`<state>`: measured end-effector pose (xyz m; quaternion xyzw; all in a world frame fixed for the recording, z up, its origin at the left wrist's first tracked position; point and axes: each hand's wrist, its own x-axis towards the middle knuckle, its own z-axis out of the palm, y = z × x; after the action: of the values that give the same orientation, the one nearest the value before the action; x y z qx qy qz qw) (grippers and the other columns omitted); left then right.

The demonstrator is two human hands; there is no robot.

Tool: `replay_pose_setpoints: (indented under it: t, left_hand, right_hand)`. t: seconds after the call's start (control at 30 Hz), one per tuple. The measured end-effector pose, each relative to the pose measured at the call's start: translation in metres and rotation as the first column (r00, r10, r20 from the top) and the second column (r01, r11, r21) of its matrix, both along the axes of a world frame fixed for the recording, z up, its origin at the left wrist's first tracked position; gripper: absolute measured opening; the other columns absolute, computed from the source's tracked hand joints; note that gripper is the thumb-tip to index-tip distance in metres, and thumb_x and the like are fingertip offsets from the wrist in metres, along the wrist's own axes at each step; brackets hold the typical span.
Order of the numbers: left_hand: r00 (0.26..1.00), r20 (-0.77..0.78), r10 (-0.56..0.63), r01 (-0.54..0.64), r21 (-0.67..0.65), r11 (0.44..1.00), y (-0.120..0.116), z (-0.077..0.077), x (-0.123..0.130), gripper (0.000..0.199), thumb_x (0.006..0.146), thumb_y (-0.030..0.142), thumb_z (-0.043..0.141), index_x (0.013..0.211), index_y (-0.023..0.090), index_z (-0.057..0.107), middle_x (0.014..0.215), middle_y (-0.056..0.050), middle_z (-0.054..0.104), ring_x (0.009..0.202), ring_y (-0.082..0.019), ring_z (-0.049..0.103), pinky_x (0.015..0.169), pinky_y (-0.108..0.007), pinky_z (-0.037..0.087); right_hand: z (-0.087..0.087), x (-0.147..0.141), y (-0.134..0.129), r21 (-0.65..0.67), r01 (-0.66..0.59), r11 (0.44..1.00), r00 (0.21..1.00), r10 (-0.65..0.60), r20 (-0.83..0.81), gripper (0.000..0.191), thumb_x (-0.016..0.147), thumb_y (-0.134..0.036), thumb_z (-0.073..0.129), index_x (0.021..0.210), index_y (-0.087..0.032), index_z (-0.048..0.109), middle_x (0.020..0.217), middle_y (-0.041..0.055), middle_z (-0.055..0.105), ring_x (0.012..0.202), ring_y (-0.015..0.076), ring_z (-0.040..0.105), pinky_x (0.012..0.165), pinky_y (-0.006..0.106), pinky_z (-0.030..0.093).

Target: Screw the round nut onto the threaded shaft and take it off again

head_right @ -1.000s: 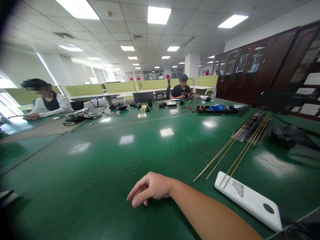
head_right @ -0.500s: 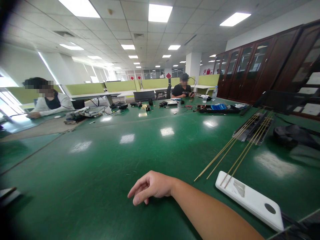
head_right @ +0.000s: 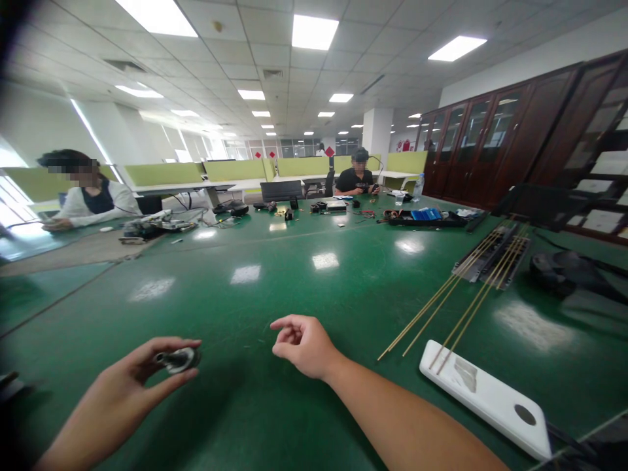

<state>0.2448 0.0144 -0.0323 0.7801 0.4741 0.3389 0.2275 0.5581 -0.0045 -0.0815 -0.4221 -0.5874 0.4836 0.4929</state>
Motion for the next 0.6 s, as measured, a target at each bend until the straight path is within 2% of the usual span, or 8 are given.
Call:
replay_pose_setpoints:
  t: [0.1, 0.2, 0.37, 0.47, 0.6]
  left_hand:
    - [0.979, 0.057, -0.197, 0.201, -0.095, 0.975, 0.015, -0.005, 0.051, 0.038, 0.084, 0.04, 0.072, 0.115, 0.021, 0.062, 0.111, -0.008, 0.069, 0.101, -0.025, 0.067, 0.094, -0.043, 0.055]
    - [0.955, 0.125, -0.271, 0.286, -0.125, 0.95, 0.02, -0.02, 0.079, 0.032, 0.086, 0.034, 0.071, 0.115, 0.023, 0.062, 0.11, -0.005, 0.069, 0.099, -0.023, 0.067, 0.094, -0.04, 0.055]
    - [0.961, 0.05, -0.273, 0.276, -0.09, 0.957, 0.021, -0.046, 0.076, 0.032, 0.088, 0.035, 0.069, 0.118, 0.028, 0.061, 0.113, -0.002, 0.067, 0.104, -0.021, 0.063, 0.095, -0.037, 0.051]
    - [0.954, 0.005, -0.298, 0.298, -0.036, 0.954, 0.022, -0.051, 0.071, 0.03, 0.09, 0.037, 0.066, 0.119, 0.032, 0.062, 0.113, -0.001, 0.066, 0.104, -0.02, 0.062, 0.094, -0.035, 0.05]
    - [0.947, 0.018, -0.322, 0.321, 0.018, 0.947, 0.024, -0.055, 0.073, 0.033, 0.092, 0.035, 0.065, 0.124, 0.033, 0.06, 0.116, -0.001, 0.065, 0.105, -0.019, 0.062, 0.094, -0.032, 0.049]
  right_hand:
    - [-0.003, 0.001, 0.003, 0.077, 0.116, 0.99, 0.983, -0.126, 0.13, 0.048, 0.075, -0.012, 0.066, 0.122, -0.017, 0.061, 0.091, 0.0021, 0.064, 0.066, 0.0085, 0.055, 0.064, 0.024, 0.046]
    - [-0.005, 0.001, 0.001, 0.149, 0.138, 0.979, 0.947, -0.174, 0.269, 0.058, 0.073, -0.008, 0.064, 0.129, -0.021, 0.055, 0.101, 0.0032, 0.063, 0.069, 0.0085, 0.056, 0.064, 0.023, 0.047]
    - [-0.002, -0.002, -0.003, 0.2, 0.086, 0.976, 0.898, -0.163, 0.409, 0.066, 0.072, -0.01, 0.068, 0.134, -0.024, 0.05, 0.108, 0.0033, 0.063, 0.077, 0.0111, 0.059, 0.071, 0.026, 0.048]
    - [0.0, -0.006, -0.004, 0.203, 0.072, 0.976, 0.889, -0.155, 0.43, 0.065, 0.071, -0.011, 0.069, 0.132, -0.024, 0.052, 0.109, 0.0035, 0.063, 0.079, 0.0123, 0.059, 0.074, 0.028, 0.048]
    - [0.003, -0.01, -0.005, 0.221, 0.05, 0.974, 0.882, -0.146, 0.447, 0.061, 0.069, -0.011, 0.072, 0.126, -0.025, 0.055, 0.109, 0.003, 0.063, 0.082, 0.0143, 0.059, 0.076, 0.03, 0.047]
